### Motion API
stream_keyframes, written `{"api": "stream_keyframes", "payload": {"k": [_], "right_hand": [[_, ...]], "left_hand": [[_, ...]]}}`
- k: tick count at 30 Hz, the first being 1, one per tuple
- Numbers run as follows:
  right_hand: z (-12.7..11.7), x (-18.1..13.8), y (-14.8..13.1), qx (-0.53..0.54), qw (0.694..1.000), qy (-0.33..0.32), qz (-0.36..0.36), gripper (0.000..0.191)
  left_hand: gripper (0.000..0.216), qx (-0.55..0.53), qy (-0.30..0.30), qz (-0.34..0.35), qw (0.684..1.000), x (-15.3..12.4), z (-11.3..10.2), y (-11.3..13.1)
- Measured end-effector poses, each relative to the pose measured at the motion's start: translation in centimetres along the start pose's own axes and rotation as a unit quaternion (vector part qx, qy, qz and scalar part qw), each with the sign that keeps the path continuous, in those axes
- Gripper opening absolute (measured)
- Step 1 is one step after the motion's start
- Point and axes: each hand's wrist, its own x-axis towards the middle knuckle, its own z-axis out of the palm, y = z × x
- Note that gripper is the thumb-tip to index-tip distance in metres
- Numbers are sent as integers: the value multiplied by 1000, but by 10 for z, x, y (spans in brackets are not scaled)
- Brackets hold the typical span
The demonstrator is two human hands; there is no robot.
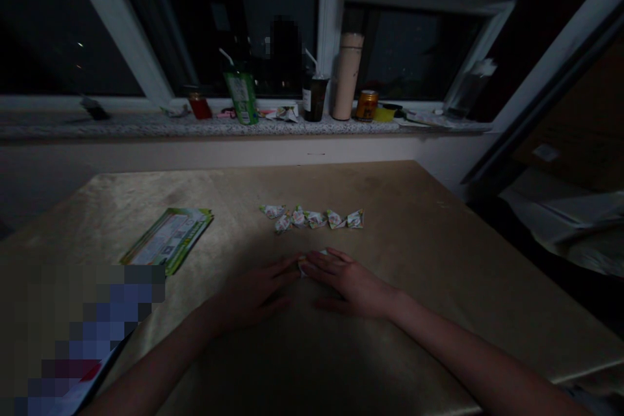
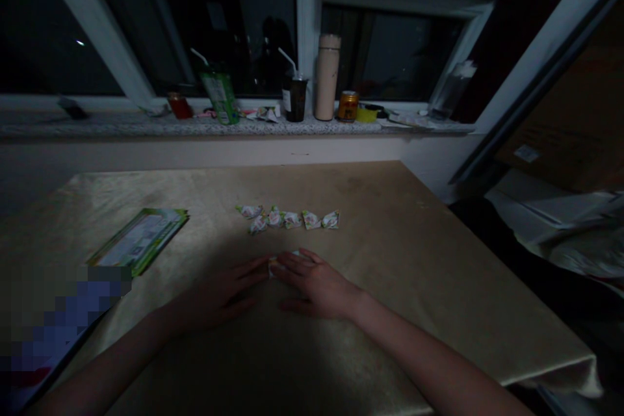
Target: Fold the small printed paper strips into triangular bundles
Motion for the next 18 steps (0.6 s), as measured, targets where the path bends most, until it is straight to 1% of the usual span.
{"api": "stream_keyframes", "payload": {"k": [4, 7, 10, 13, 16, 18], "right_hand": [[1, -1, 1, -3, 1000, 2, 2, 64], [3, 0, 2, -6, 1000, 1, -2, 65], [4, 0, 3, -5, 1000, 3, -3, 66], [3, 0, 2, -2, 1000, 2, -4, 65], [2, 0, 2, 1, 1000, 4, 0, 65], [3, 0, 2, -1, 1000, 6, 2, 65]], "left_hand": [[39, 39, 13, 18, 999, -1, -2, -4], [37, 3, 27, 6, 1000, 0, 0, -9], [30, -72, 53, -59, 994, 4, 4, -10], [27, -132, 62, -129, 981, 9, 7, -5], [23, -135, 82, -172, 972, 14, 12, 1], [20, -122, 97, -184, 971, 15, 15, 3]]}}
